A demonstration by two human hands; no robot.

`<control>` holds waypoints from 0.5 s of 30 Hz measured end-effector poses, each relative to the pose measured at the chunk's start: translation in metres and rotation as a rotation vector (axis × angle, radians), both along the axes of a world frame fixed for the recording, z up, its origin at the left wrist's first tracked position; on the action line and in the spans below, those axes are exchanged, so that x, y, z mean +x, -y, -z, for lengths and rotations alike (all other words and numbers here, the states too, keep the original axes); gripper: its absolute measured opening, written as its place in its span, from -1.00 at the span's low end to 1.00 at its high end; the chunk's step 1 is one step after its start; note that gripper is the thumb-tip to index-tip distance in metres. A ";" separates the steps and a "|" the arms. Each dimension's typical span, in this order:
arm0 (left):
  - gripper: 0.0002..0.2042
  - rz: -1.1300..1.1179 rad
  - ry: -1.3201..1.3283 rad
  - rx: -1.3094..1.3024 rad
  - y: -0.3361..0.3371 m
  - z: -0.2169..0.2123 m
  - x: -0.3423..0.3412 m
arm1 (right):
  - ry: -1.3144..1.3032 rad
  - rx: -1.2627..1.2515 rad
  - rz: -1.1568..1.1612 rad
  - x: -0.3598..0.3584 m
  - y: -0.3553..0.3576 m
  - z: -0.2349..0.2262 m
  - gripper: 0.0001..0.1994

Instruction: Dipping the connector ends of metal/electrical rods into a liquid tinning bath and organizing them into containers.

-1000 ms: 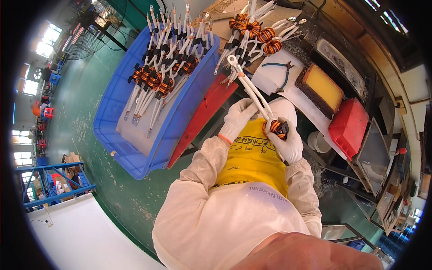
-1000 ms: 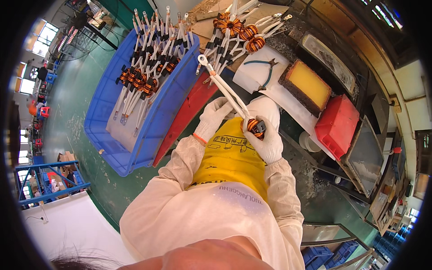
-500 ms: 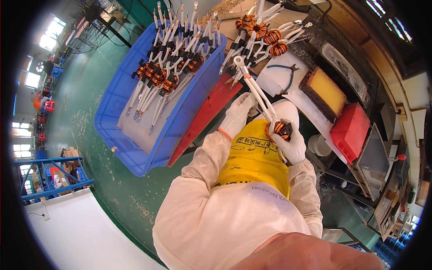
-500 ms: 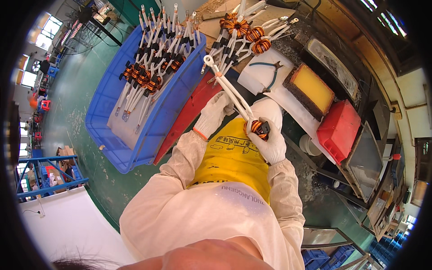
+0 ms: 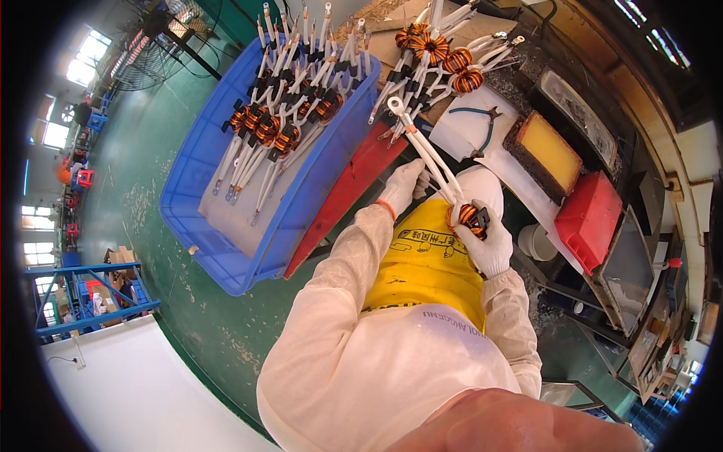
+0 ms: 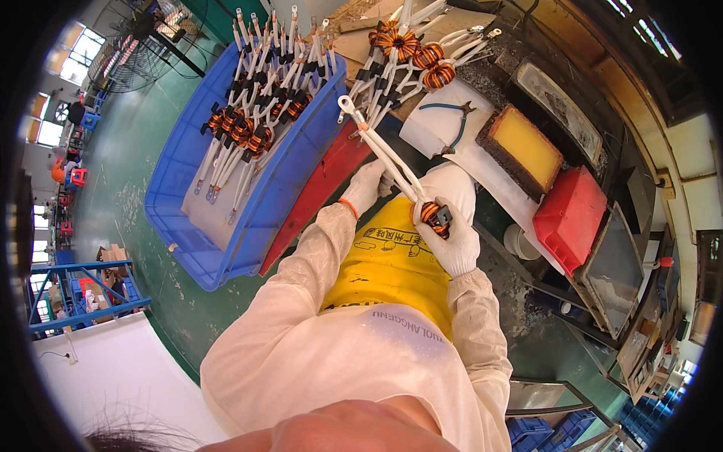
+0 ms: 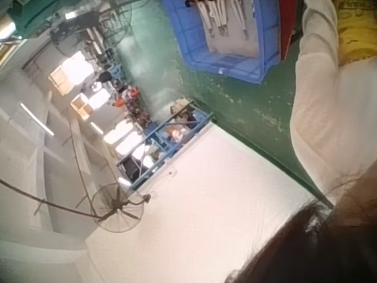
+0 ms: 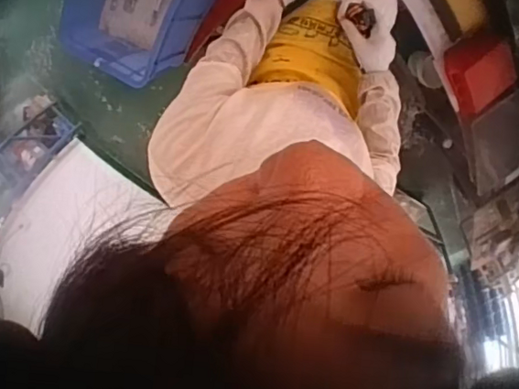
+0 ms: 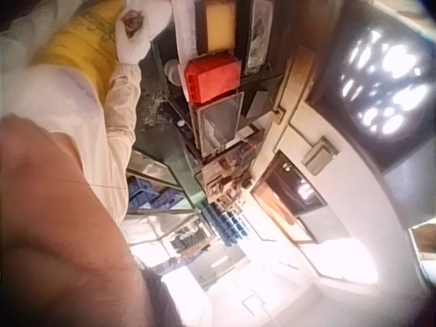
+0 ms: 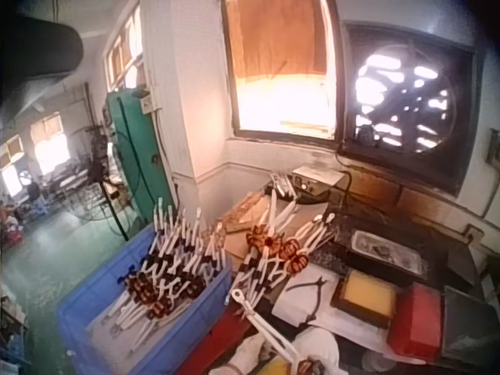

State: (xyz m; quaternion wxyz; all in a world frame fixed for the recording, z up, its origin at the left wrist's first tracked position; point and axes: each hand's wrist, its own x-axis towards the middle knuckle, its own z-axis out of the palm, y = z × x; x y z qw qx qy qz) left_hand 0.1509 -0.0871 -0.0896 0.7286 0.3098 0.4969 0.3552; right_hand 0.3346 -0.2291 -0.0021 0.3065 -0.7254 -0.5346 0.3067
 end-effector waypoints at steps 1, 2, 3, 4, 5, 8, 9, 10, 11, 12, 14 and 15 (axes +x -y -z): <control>-0.65 -0.002 0.099 -0.069 0.003 0.007 -0.002 | 0.000 0.000 -0.001 -0.002 0.000 -0.003 -0.41; -0.66 -0.003 0.198 -0.135 0.004 0.010 -0.003 | 0.011 0.006 -0.011 -0.003 0.000 -0.005 -0.41; -0.65 -0.019 0.197 -0.118 0.004 0.013 -0.006 | 0.023 0.012 -0.022 -0.004 0.000 -0.006 -0.41; -0.65 -0.021 0.198 -0.115 0.004 0.015 -0.008 | 0.024 0.015 -0.024 -0.004 -0.001 -0.007 -0.41; -0.64 -0.046 0.021 0.031 0.004 0.007 -0.006 | 0.020 -0.001 -0.017 -0.002 -0.001 -0.007 -0.41; -0.56 -0.165 -0.341 0.263 0.002 -0.022 -0.025 | -0.016 -0.030 -0.003 -0.001 -0.002 -0.009 -0.40; -0.54 -0.212 -0.279 0.276 -0.001 -0.030 -0.033 | -0.044 -0.045 0.011 -0.001 -0.002 -0.010 -0.40; -0.53 -0.259 -0.216 0.289 -0.002 -0.038 -0.042 | -0.048 -0.045 0.008 -0.001 -0.002 -0.009 -0.40; -0.49 -0.231 -0.150 0.348 0.000 -0.051 -0.048 | -0.040 -0.041 0.006 0.001 -0.001 -0.008 -0.40; -0.49 -0.232 -0.153 0.348 0.000 -0.063 -0.052 | -0.033 -0.036 0.000 0.001 -0.002 -0.007 -0.41; -0.43 0.045 -0.053 0.279 0.001 -0.085 -0.058 | -0.010 -0.011 -0.023 -0.001 0.000 -0.006 -0.41; -0.35 0.085 -0.116 0.274 0.000 -0.095 -0.052 | 0.017 0.013 -0.042 -0.002 0.000 -0.006 -0.42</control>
